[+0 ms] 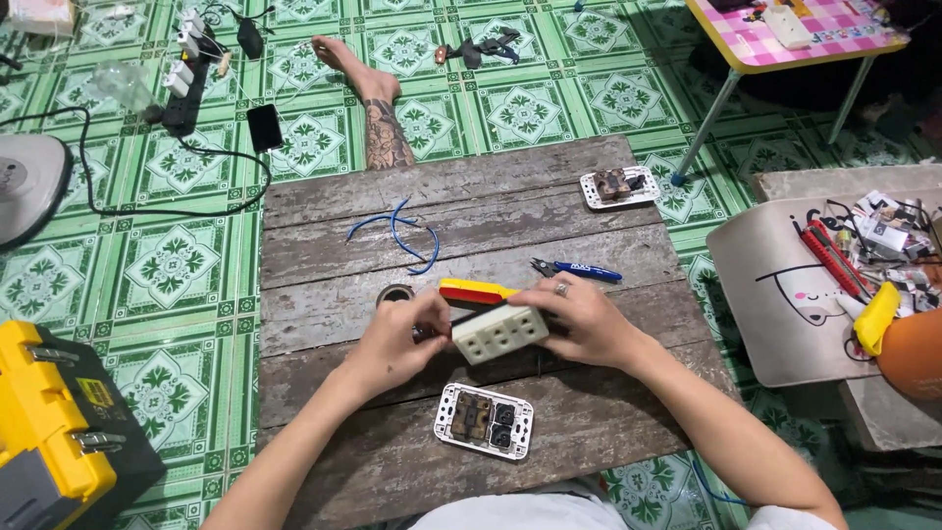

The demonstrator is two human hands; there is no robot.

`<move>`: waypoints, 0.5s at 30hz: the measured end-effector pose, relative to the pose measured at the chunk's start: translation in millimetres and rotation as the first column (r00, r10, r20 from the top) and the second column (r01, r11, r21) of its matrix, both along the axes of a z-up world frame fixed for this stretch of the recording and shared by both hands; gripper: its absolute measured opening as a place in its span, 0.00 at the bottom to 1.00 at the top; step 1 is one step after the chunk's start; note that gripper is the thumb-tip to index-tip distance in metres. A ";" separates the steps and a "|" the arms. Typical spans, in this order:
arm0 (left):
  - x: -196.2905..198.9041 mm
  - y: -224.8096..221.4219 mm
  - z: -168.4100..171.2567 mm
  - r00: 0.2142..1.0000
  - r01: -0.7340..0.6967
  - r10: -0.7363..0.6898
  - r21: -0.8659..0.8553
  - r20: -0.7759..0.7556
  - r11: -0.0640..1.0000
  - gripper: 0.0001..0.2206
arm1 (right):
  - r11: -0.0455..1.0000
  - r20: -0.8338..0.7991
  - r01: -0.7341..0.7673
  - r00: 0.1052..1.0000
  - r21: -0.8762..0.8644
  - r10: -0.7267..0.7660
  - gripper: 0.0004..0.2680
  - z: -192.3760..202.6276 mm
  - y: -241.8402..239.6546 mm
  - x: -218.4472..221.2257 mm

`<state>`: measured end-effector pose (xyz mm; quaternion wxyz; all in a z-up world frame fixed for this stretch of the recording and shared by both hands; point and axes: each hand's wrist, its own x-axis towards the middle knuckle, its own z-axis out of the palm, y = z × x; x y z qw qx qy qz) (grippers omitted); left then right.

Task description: Assembling and wiring an electrical power socket by stripping wires and securing them into terminals using a screwdriver.

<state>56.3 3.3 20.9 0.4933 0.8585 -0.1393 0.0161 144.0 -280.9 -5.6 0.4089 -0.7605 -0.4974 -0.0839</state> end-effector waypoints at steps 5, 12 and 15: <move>-2.4 -3.3 -2.6 0.999 -0.014 0.013 0.046 0.034 0.999 0.15 | 0.998 0.112 -0.024 0.993 -0.060 0.031 0.23 -12.4 -7.1 6.3; 4.0 5.8 -15.3 0.993 -0.115 0.111 -0.218 -0.030 0.969 0.11 | 0.995 0.050 0.087 0.995 -0.052 -0.085 0.23 -2.2 -10.2 6.7; 5.9 8.1 -10.5 0.995 -0.087 0.094 -0.163 0.032 0.983 0.09 | 0.996 0.039 0.078 0.996 -0.045 -0.076 0.23 -6.0 -10.5 9.0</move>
